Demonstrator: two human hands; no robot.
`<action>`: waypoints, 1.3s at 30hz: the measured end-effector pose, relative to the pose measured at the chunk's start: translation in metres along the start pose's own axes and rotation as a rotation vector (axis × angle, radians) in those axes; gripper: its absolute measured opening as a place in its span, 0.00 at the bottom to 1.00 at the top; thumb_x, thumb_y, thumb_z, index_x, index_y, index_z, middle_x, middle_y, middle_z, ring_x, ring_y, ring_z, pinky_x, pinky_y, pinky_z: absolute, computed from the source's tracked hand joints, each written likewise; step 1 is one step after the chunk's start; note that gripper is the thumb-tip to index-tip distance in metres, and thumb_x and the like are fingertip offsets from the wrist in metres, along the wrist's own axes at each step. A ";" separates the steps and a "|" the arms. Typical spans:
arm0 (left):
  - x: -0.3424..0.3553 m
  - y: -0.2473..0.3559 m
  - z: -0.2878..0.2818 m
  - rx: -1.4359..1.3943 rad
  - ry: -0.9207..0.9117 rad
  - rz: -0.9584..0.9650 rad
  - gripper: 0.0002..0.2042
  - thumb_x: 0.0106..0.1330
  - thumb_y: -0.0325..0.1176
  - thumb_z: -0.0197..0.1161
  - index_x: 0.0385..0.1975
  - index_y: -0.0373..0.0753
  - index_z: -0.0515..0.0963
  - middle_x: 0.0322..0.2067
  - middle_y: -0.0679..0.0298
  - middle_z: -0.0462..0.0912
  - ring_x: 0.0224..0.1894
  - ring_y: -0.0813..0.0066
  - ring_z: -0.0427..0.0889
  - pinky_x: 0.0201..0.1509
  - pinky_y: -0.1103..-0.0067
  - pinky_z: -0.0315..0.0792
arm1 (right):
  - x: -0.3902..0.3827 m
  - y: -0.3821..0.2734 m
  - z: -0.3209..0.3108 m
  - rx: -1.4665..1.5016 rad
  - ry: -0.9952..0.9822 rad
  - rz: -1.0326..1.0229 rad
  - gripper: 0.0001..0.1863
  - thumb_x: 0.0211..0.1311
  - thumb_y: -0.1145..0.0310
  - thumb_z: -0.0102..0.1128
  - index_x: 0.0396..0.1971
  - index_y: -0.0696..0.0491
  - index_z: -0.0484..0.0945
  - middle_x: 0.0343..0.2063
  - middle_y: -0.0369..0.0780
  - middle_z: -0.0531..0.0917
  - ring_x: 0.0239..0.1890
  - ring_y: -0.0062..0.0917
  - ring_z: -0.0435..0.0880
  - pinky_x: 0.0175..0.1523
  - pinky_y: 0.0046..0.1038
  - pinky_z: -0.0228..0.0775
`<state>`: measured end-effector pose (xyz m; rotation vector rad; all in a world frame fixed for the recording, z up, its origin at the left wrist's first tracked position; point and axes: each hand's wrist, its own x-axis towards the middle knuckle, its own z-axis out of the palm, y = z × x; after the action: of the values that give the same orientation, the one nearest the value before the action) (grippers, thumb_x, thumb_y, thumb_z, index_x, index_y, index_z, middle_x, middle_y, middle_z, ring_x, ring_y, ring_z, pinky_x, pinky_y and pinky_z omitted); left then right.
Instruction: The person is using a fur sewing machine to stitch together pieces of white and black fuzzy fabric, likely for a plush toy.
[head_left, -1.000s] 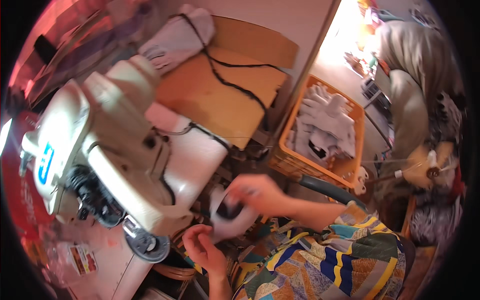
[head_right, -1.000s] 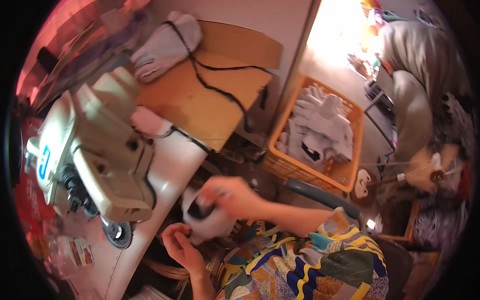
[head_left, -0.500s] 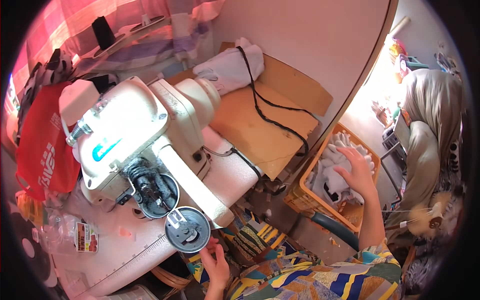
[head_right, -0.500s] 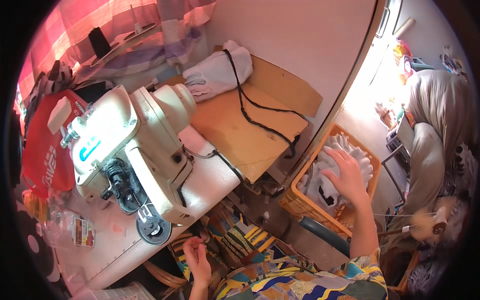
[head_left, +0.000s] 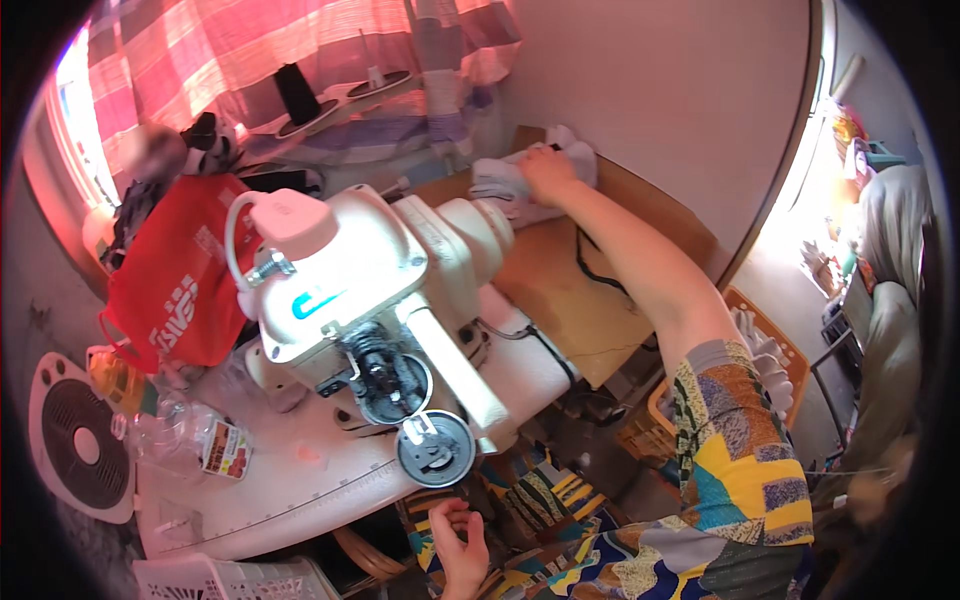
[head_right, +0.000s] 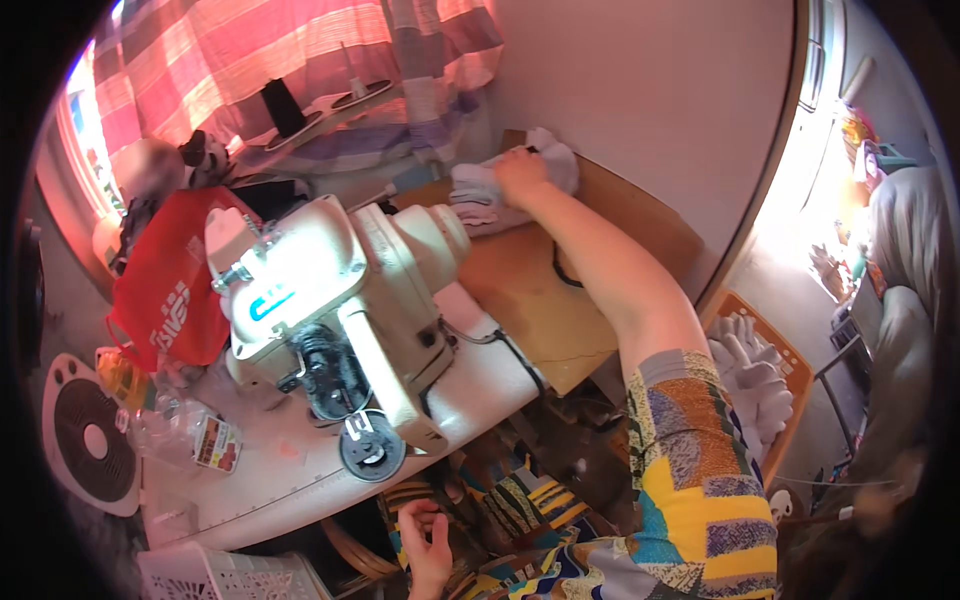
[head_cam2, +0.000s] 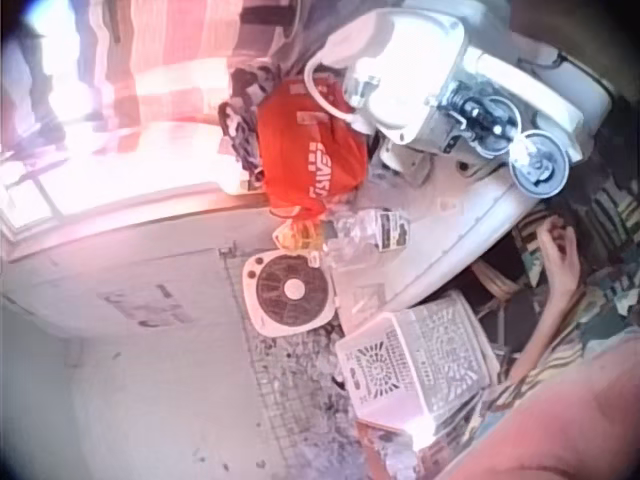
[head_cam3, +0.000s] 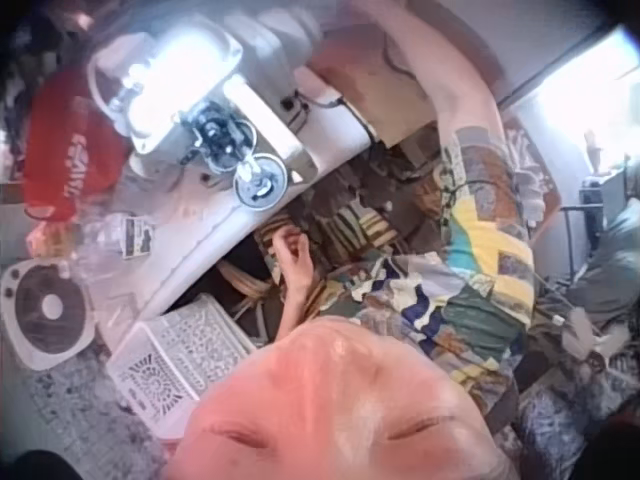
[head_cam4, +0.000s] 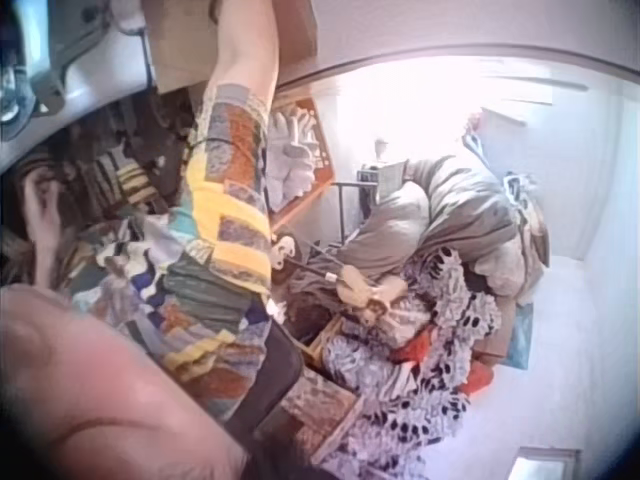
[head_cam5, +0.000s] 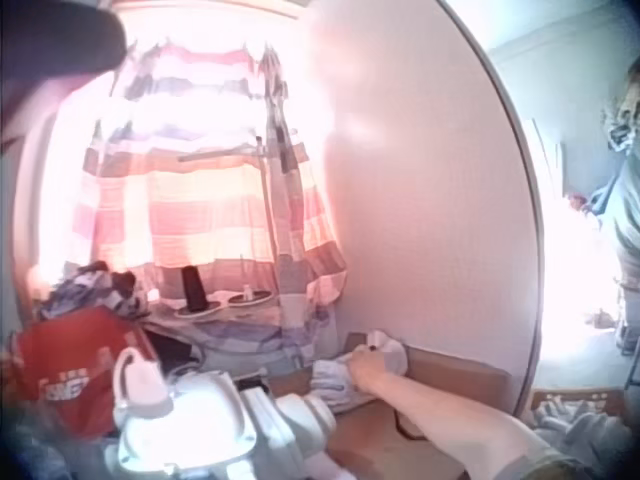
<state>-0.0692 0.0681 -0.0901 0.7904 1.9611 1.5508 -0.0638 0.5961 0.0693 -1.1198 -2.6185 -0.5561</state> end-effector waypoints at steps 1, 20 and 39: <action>-0.002 -0.001 -0.001 -0.014 0.011 -0.018 0.14 0.64 0.23 0.57 0.48 0.34 0.66 0.41 0.62 0.73 0.36 0.79 0.74 0.41 0.83 0.68 | 0.003 0.002 -0.010 -0.027 -0.131 0.011 0.20 0.54 0.70 0.57 0.49 0.54 0.77 0.49 0.45 0.80 0.51 0.39 0.78 0.55 0.39 0.70; 0.001 -0.006 0.015 -0.080 -0.101 0.008 0.15 0.62 0.24 0.60 0.48 0.33 0.69 0.40 0.60 0.74 0.33 0.76 0.76 0.36 0.81 0.70 | -0.010 0.069 -0.111 1.340 0.163 0.154 0.23 0.64 0.56 0.61 0.53 0.53 0.71 0.46 0.41 0.80 0.48 0.26 0.79 0.52 0.32 0.72; 0.004 0.025 0.029 -0.479 -0.527 0.131 0.50 0.47 0.37 0.76 0.68 0.33 0.51 0.63 0.54 0.62 0.63 0.67 0.64 0.66 0.69 0.61 | -0.413 -0.104 -0.113 1.305 -0.219 0.236 0.18 0.54 0.71 0.67 0.42 0.57 0.70 0.36 0.38 0.76 0.37 0.20 0.75 0.42 0.22 0.67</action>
<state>-0.0478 0.0949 -0.0719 1.0003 1.1265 1.5898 0.1480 0.2164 -0.0037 -0.9363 -2.1351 1.2081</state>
